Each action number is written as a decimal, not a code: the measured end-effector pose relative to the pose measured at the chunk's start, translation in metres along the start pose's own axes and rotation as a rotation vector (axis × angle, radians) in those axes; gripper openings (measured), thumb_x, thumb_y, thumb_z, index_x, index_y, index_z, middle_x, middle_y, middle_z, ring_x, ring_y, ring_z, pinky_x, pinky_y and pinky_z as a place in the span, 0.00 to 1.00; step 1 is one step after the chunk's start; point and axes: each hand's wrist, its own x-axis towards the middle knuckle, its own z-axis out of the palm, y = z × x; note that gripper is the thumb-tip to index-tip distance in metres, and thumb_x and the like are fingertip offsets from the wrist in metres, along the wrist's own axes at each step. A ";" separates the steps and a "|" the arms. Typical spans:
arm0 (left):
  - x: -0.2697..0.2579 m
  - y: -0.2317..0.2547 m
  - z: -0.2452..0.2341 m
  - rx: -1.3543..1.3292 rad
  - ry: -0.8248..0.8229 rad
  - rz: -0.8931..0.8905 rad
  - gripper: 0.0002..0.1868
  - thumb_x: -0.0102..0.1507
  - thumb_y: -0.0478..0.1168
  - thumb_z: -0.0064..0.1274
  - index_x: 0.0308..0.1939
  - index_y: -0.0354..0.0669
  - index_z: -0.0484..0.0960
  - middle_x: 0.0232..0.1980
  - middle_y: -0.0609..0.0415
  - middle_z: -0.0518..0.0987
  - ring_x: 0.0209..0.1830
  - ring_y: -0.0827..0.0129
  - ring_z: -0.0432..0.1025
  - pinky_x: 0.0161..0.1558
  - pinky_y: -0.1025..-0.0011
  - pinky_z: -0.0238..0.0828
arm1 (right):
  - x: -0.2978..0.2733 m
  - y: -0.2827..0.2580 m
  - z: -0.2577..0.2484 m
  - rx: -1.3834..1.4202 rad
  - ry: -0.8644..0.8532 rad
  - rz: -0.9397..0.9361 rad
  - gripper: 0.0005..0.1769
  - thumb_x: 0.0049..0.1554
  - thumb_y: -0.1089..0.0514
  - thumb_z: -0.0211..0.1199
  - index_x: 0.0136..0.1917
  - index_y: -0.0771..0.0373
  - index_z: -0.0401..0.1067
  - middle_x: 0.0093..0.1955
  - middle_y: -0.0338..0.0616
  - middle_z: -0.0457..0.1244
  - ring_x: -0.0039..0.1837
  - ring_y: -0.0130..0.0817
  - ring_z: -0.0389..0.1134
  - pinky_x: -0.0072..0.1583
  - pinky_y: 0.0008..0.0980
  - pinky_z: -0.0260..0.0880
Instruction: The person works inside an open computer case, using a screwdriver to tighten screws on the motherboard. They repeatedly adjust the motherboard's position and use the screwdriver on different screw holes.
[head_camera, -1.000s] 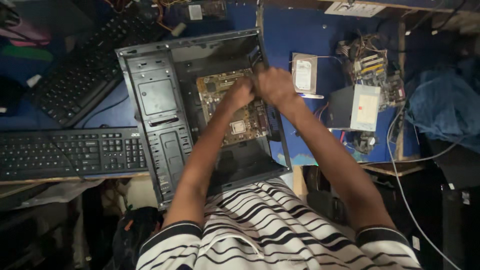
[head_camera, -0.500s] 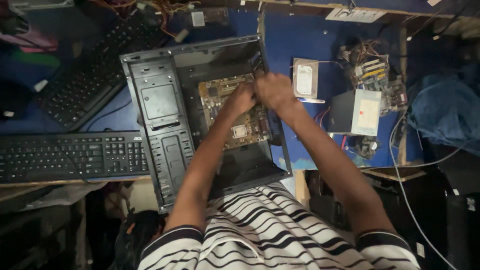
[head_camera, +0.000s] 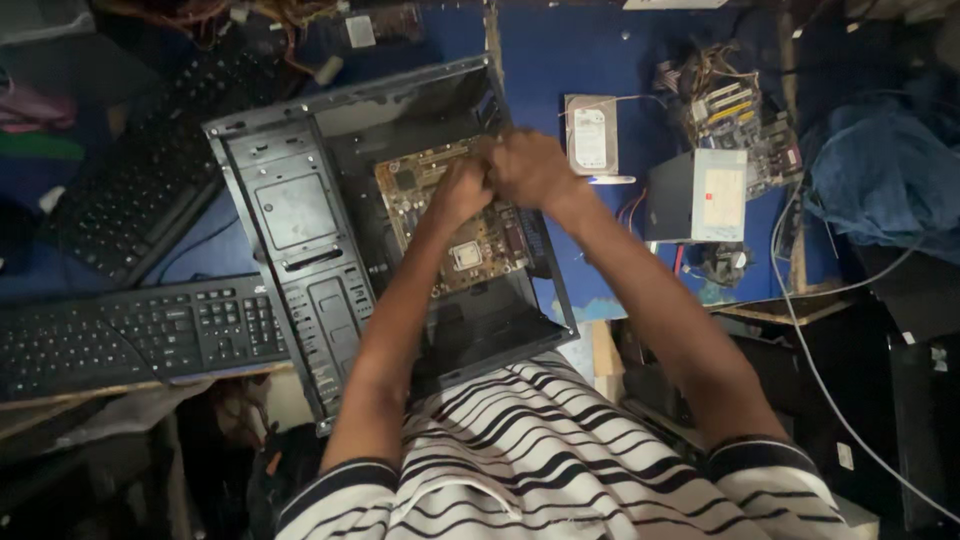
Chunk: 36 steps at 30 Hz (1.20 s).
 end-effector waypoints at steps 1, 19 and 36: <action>-0.002 0.002 -0.003 -0.075 0.055 0.057 0.16 0.57 0.32 0.58 0.48 0.33 0.80 0.48 0.37 0.83 0.50 0.45 0.79 0.52 0.56 0.76 | -0.004 0.005 -0.004 0.033 0.066 -0.102 0.25 0.49 0.49 0.69 0.58 0.60 0.72 0.57 0.60 0.67 0.61 0.60 0.70 0.59 0.52 0.71; 0.007 0.005 -0.018 -0.145 0.108 0.262 0.16 0.57 0.33 0.60 0.49 0.37 0.80 0.48 0.39 0.83 0.49 0.44 0.79 0.51 0.55 0.77 | -0.005 0.014 0.009 0.019 0.288 -0.196 0.26 0.54 0.51 0.64 0.60 0.65 0.65 0.51 0.62 0.67 0.52 0.63 0.71 0.51 0.53 0.72; 0.012 0.009 -0.014 -0.270 0.132 0.256 0.18 0.59 0.28 0.60 0.53 0.37 0.77 0.50 0.44 0.81 0.52 0.52 0.77 0.55 0.60 0.75 | -0.005 0.004 -0.003 0.065 0.098 -0.055 0.32 0.49 0.50 0.65 0.63 0.64 0.61 0.61 0.66 0.62 0.61 0.65 0.66 0.58 0.55 0.69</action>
